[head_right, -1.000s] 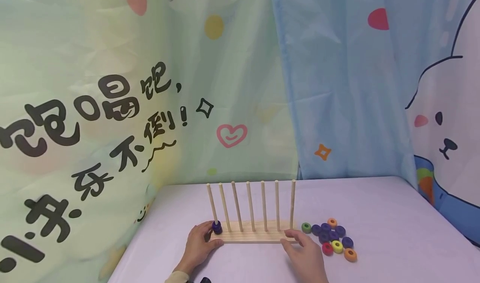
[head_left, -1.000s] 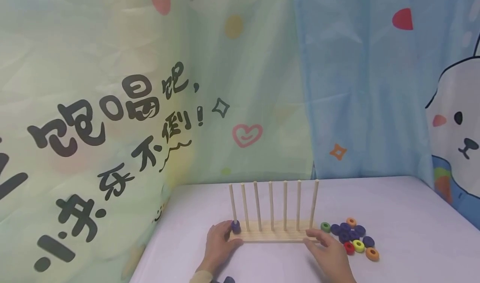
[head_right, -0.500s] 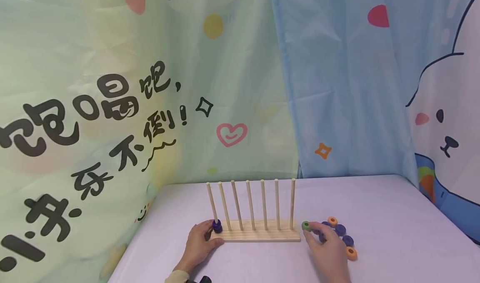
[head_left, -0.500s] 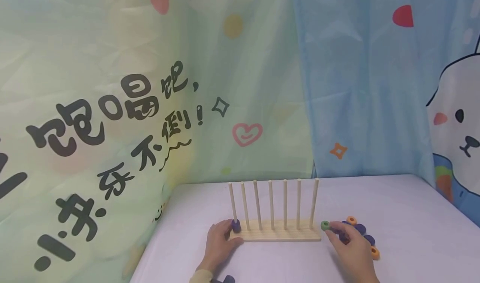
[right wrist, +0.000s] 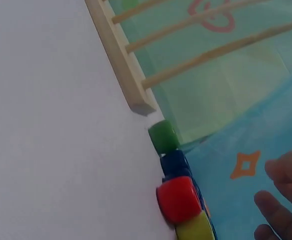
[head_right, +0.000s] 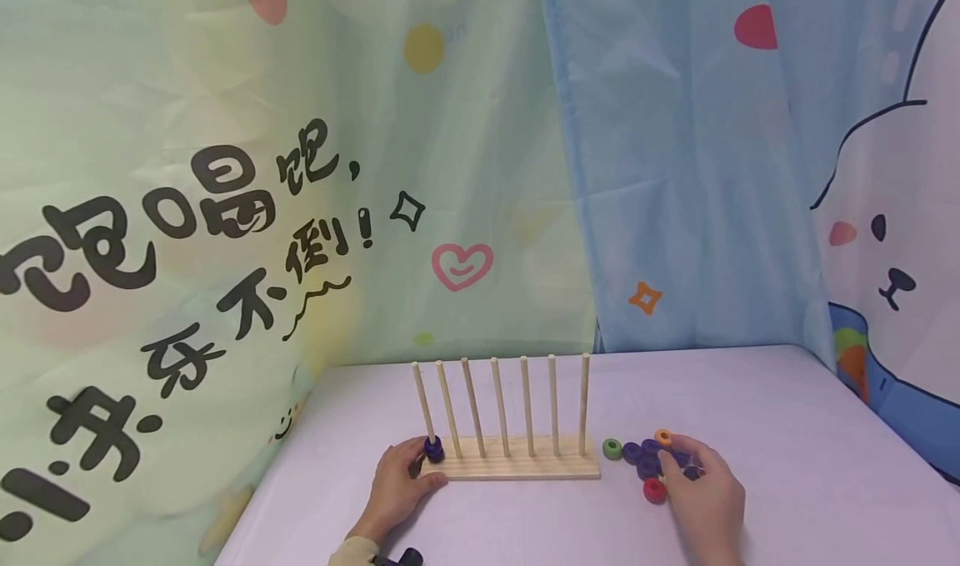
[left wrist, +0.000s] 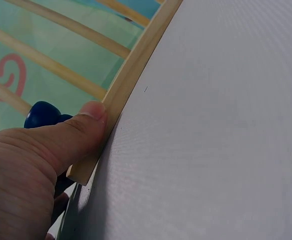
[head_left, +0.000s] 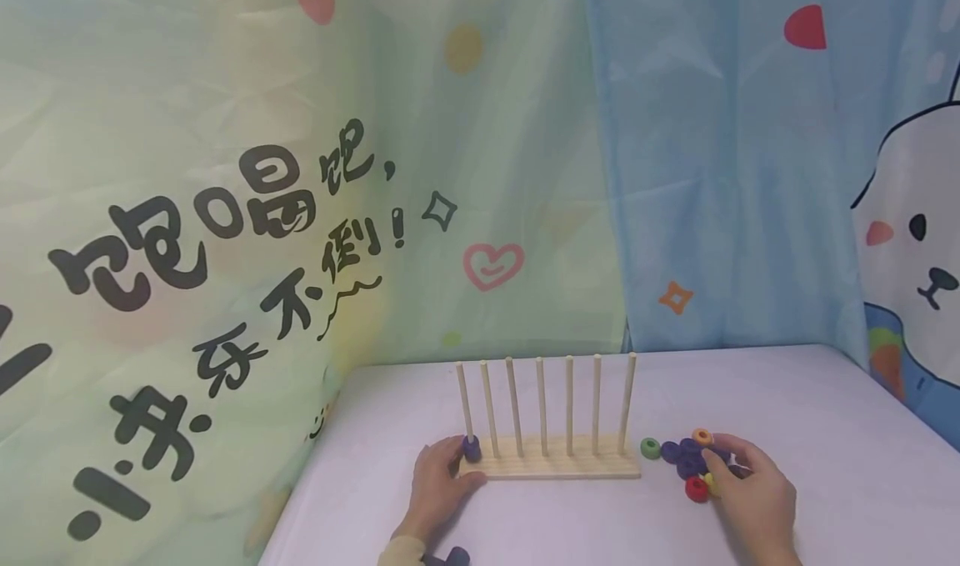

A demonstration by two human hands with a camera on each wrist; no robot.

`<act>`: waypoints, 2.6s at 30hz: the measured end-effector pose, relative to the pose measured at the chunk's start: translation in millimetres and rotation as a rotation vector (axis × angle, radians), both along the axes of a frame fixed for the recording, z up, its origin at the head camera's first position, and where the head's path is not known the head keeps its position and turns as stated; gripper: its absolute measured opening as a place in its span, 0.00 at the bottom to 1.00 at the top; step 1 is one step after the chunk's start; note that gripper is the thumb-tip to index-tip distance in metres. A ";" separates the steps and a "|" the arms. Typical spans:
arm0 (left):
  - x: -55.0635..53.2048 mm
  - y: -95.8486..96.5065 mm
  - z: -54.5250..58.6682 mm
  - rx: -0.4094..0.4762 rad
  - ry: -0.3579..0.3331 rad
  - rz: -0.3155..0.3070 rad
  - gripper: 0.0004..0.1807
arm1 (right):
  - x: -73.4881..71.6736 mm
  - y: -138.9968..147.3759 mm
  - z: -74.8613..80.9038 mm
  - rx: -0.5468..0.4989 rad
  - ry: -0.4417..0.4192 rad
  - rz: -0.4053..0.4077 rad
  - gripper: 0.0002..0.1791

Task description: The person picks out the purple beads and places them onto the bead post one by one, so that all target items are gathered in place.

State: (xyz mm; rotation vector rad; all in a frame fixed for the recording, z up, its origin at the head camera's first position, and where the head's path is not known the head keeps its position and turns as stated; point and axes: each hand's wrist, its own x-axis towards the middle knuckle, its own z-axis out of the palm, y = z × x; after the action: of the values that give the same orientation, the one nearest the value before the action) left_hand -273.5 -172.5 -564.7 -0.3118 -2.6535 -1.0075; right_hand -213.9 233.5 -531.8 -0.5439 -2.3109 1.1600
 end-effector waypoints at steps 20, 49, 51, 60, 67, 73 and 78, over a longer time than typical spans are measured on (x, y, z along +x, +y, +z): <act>1.7 1.7 1.7 0.016 0.002 0.009 0.31 | -7.0 31.0 -12.1 -0.137 -0.266 -0.070 0.27; 0.5 0.9 1.9 0.004 -0.028 0.007 0.32 | -5.1 30.6 -19.1 0.027 -0.437 -0.024 0.29; 0.3 0.7 1.3 0.006 -0.022 0.002 0.32 | -4.1 30.5 -19.2 0.039 -0.433 -0.022 0.29; -0.3 1.2 0.5 0.004 -0.013 0.000 0.32 | -5.6 32.0 -22.9 0.068 -0.422 -0.031 0.28; 0.2 1.4 -0.2 0.008 -0.003 -0.003 0.32 | -5.2 31.0 -22.7 0.035 -0.424 -0.030 0.28; 1.7 0.7 -2.3 0.006 0.046 -0.012 0.32 | -4.9 30.1 -23.3 0.024 -0.395 -0.052 0.27; 2.7 0.1 -1.7 0.005 0.039 -0.011 0.32 | -5.3 29.6 -23.7 0.021 -0.371 -0.056 0.28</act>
State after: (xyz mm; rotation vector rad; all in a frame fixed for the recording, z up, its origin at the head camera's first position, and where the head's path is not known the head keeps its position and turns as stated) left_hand -270.8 -172.4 -566.4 -0.3424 -2.6171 -1.0011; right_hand -219.2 263.0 -555.5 -0.8728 -2.5922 1.0793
